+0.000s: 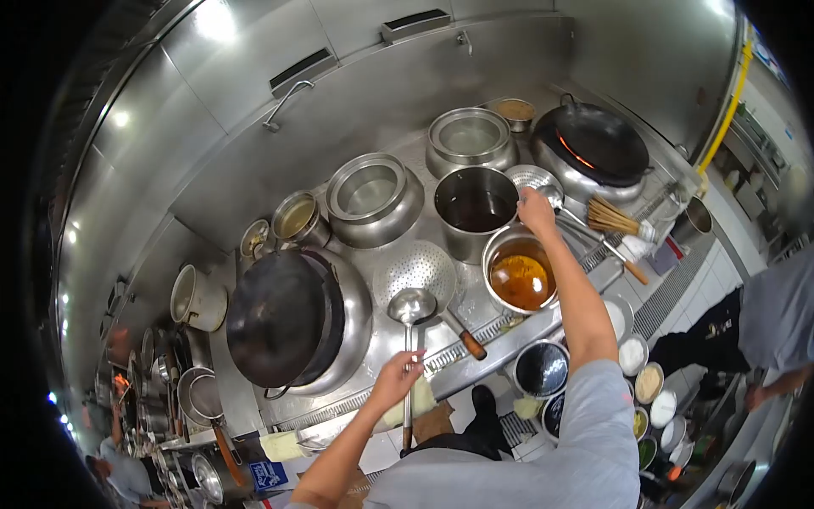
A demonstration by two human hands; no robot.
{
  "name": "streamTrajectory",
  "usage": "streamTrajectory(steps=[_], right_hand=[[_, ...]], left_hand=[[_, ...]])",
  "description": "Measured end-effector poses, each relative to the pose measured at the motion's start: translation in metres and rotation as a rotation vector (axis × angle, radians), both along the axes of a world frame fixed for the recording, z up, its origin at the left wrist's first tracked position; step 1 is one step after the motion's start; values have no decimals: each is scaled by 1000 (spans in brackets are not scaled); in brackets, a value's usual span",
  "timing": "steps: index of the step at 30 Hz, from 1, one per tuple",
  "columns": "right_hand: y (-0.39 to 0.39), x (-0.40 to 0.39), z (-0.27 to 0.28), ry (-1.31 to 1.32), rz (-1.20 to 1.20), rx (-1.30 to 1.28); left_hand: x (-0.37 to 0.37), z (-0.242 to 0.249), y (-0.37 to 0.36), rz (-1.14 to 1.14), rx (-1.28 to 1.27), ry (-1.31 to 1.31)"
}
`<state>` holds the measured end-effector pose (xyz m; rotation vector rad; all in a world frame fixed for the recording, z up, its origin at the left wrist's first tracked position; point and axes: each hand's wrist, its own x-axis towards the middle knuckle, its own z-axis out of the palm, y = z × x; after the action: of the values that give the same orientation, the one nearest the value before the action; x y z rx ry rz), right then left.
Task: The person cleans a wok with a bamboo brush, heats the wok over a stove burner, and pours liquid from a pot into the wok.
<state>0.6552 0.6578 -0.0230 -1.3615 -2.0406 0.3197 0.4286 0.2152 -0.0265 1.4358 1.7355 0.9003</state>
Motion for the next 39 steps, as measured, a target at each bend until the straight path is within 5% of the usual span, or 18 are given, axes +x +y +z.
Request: streamTrajectory(steps=[2,8,12,15,21,25,34,39], right_hand=[[42,-3,-19,-61,-28,-154],[89,-13,-47,-226,-3,-397],[96,-18,-51,-46,-10,-649],[90,-17,-55,64,21,-598],[118,-48,-84,90,83,-518],[99,-85,-16,205,105,-553],[120,-164,24,-98,243,-326],[78,-189,93,-146,338,-189]], left_hand=[[1,-2,65,37,184,-47],[4,-29,233,276,-120,-546],[10,-48,298,419,-254,-880],[21,-57,332,480,-239,-935],[26,-75,353,782,-63,-822],[-1,-59,353,836,-35,-808],[-40,-28,337,852,-96,-934],[-46,0,312,861,-42,-1034]])
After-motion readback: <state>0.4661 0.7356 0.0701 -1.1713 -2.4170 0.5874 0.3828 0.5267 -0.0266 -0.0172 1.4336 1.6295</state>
